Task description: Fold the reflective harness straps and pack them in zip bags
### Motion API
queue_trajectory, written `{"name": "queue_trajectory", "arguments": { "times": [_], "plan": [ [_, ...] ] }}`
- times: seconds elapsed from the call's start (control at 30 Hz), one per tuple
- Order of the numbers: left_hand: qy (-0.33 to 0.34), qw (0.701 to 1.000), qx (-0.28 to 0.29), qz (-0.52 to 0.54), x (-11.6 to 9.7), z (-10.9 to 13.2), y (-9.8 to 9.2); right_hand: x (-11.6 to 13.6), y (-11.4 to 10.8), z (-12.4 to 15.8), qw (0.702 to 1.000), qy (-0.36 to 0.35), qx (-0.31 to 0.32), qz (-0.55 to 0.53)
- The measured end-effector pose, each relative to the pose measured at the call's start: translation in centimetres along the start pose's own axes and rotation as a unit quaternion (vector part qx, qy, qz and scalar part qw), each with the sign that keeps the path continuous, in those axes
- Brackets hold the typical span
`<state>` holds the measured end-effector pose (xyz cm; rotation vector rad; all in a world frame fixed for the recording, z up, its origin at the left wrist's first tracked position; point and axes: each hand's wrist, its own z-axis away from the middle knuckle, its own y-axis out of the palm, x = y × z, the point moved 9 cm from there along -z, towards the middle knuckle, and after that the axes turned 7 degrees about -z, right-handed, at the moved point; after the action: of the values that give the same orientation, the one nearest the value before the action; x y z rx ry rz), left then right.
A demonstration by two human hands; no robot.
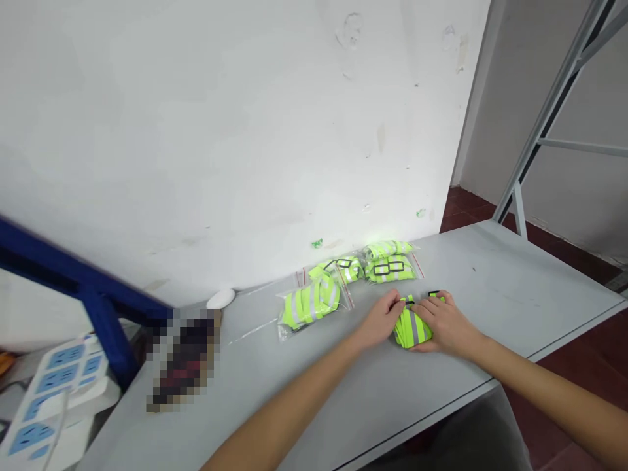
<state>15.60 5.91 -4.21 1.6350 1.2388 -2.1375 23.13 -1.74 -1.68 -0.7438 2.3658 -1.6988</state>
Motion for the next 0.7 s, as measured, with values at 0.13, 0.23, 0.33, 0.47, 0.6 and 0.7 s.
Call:
{"name": "queue_trajectory", "arguments": {
  "times": [0.13, 0.23, 0.33, 0.47, 0.6, 0.7],
  "plan": [
    [-0.004, 0.998, -0.054, 0.019, 0.6, 2.6, -1.3, 1.3, 1.3, -1.2, 0.999, -0.015, 0.025, -0.013],
    [-0.023, 0.995, -0.087, 0.032, 1.4, 4.3, -2.7, 2.4, 2.2, -2.7, 0.999, -0.029, 0.016, -0.026],
    [-0.049, 0.991, -0.126, -0.01, 2.4, 6.1, -4.8, 4.0, 3.2, -4.6, 0.997, -0.066, -0.001, -0.031],
    [-0.051, 0.985, -0.144, -0.076, 3.2, 8.6, -7.5, 6.6, 5.1, -6.9, 0.993, -0.11, 0.009, -0.042],
    [-0.029, 0.971, -0.161, -0.175, 3.3, 10.5, -8.9, 8.2, 6.2, -7.9, 0.99, -0.119, 0.011, -0.074],
    [0.036, 0.959, -0.151, -0.236, 2.8, 10.7, -8.3, 8.2, 6.0, -7.9, 0.988, -0.107, -0.008, -0.11]
  ]
}}
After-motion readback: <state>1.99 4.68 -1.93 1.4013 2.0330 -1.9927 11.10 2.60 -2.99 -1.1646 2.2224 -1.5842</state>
